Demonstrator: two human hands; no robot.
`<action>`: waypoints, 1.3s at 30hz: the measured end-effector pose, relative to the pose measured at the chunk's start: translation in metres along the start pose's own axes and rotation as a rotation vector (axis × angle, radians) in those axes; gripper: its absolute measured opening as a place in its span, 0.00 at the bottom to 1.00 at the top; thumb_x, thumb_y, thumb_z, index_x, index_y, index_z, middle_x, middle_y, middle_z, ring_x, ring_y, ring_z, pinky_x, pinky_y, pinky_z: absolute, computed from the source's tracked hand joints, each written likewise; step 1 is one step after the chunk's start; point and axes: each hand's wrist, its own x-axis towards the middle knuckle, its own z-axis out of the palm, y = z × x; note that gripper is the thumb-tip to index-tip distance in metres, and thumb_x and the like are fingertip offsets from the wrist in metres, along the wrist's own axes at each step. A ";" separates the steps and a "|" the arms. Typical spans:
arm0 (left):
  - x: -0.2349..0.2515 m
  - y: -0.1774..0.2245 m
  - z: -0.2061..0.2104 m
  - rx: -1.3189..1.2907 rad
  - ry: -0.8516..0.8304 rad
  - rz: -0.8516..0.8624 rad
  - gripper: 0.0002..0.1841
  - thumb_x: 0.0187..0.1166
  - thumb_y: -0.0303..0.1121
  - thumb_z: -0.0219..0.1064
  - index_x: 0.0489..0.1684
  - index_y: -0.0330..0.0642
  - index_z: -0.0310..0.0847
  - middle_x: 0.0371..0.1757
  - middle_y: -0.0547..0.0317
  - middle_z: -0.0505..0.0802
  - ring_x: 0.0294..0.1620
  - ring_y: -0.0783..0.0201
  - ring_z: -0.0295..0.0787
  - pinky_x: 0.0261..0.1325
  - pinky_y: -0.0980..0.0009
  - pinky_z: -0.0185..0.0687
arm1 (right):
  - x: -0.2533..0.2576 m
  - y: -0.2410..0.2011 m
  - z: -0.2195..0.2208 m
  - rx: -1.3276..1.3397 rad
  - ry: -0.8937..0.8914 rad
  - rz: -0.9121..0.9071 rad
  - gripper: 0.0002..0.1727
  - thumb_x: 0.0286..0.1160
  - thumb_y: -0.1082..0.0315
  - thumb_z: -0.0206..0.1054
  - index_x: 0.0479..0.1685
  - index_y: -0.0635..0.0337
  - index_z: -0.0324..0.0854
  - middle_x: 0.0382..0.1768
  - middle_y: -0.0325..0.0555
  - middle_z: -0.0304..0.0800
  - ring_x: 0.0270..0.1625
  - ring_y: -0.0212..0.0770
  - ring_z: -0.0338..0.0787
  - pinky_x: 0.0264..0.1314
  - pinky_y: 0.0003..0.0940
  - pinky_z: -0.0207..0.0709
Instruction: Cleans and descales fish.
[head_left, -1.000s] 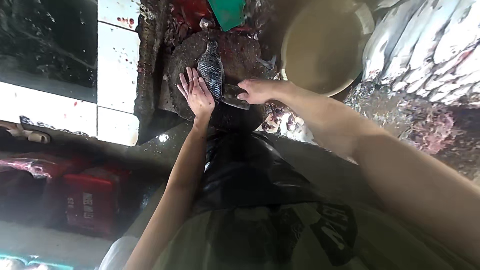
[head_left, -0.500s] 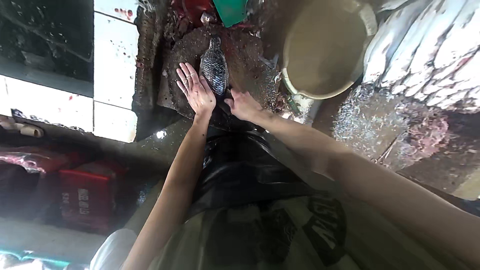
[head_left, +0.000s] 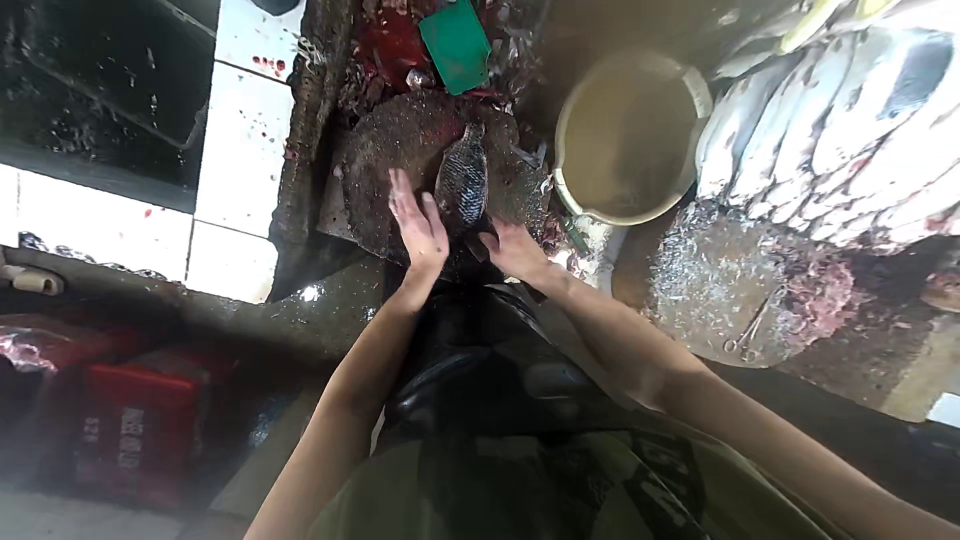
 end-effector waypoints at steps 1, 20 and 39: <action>-0.010 0.004 0.007 0.091 -0.071 -0.005 0.31 0.93 0.40 0.45 0.92 0.32 0.52 0.94 0.41 0.60 0.96 0.48 0.50 0.96 0.53 0.46 | -0.003 0.007 0.006 0.033 0.047 -0.023 0.27 0.91 0.50 0.56 0.77 0.59 0.75 0.50 0.63 0.92 0.50 0.62 0.95 0.53 0.64 0.87; -0.001 -0.004 0.022 0.211 -0.192 0.014 0.30 0.93 0.43 0.44 0.89 0.34 0.61 0.91 0.43 0.68 0.94 0.44 0.54 0.96 0.50 0.43 | -0.013 -0.013 0.001 -0.119 0.020 0.103 0.29 0.91 0.49 0.52 0.76 0.63 0.71 0.48 0.61 0.92 0.52 0.62 0.95 0.55 0.59 0.87; 0.021 0.006 0.009 -0.090 -0.050 0.065 0.31 0.88 0.46 0.56 0.85 0.34 0.65 0.81 0.44 0.79 0.83 0.49 0.69 0.88 0.53 0.59 | -0.024 -0.059 0.001 -0.143 0.056 0.207 0.28 0.86 0.59 0.57 0.80 0.62 0.62 0.43 0.62 0.92 0.46 0.65 0.95 0.43 0.63 0.88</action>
